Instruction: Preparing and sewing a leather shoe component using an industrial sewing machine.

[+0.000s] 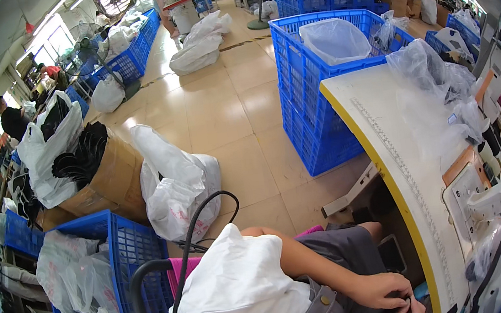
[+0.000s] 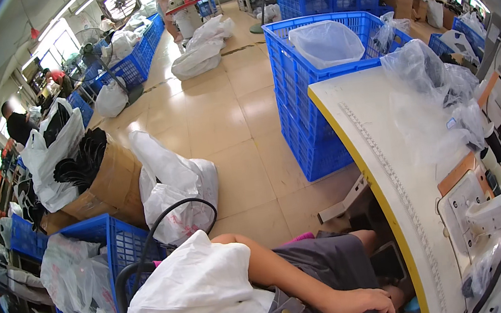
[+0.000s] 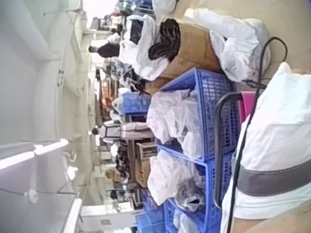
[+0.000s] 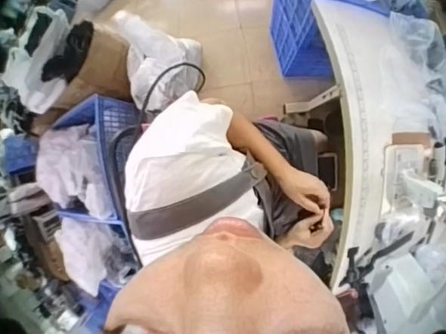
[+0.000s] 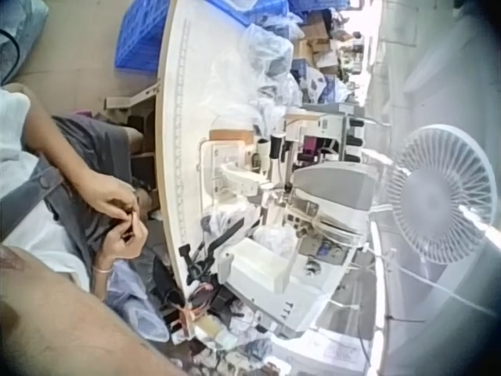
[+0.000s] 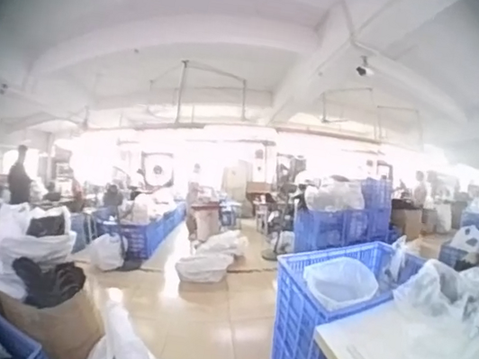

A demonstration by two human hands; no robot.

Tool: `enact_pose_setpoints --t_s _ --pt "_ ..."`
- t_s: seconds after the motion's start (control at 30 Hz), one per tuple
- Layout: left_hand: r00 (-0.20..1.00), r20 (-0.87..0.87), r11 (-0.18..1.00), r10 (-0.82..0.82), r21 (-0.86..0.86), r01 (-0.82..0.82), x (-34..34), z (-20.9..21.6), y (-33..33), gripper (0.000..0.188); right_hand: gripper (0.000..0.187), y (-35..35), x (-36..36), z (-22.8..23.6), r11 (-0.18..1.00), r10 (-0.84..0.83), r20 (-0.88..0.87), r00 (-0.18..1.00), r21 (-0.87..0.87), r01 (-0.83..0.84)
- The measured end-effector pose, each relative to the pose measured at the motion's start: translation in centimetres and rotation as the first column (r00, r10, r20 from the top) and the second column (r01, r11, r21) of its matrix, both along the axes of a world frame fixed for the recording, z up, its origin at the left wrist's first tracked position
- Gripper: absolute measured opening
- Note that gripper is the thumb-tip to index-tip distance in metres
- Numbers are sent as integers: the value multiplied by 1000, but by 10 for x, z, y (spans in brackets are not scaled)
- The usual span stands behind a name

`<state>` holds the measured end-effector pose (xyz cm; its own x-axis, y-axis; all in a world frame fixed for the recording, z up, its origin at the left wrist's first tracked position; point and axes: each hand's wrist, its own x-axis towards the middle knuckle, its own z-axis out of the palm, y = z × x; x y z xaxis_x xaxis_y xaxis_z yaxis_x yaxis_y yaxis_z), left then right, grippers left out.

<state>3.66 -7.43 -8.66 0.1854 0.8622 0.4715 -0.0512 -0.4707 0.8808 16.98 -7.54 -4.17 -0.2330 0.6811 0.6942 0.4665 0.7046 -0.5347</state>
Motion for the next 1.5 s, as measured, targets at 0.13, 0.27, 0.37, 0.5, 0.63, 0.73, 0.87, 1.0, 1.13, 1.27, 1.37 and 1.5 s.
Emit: enact_pose_setpoints --t_s 0.13,0.27,0.37,0.5,0.63,0.73,0.87,1.0,1.13,1.27,1.37,1.5 --pt "985 -160 990 60 -118 -79 -3 20 -4 29 13 -1 3 5 995 33 76 997 91 -39" --pt "960 -259 992 -105 -98 82 -21 37 -6 19 14 -7 8 -7 986 99 -47 994 -129 -104" --pt "965 -249 997 -79 -11 79 -39 42 -7 15 8 -4 -6 10 980 127 -10 992 -156 -127" --pt "941 -275 980 -199 -85 182 -46 51 3 13 18 13 -9 21 969 122 -181 976 -190 -156" --pt "964 -219 979 -147 109 174 -36 49 6 11 15 15 -2 18 884 177 -391 903 -339 -320" --pt "983 -179 979 48 205 -11 -26 50 10 14 16 18 -4 12 774 165 -629 759 -395 -495" --pt "908 -352 931 229 352 -98 -25 57 15 20 23 20 11 17 816 119 -393 912 -485 -316" --pt "799 -427 810 422 573 -121 -32 67 19 25 36 15 25 29 934 59 -211 976 -334 -129" --pt "740 -431 679 517 733 -47 -38 64 25 16 32 8 27 52 913 182 -113 977 -350 -210" --pt "726 -400 615 560 788 -40 -42 61 30 18 22 7 27 51 405 118 -642 757 -665 -627" --pt "704 -402 576 585 818 -12 -42 59 32 21 20 12 28 49 300 108 -708 698 -646 -702" --pt "654 -265 457 708 878 -139 -34 52 37 16 16 11 26 48 238 51 -746 664 -636 -734"
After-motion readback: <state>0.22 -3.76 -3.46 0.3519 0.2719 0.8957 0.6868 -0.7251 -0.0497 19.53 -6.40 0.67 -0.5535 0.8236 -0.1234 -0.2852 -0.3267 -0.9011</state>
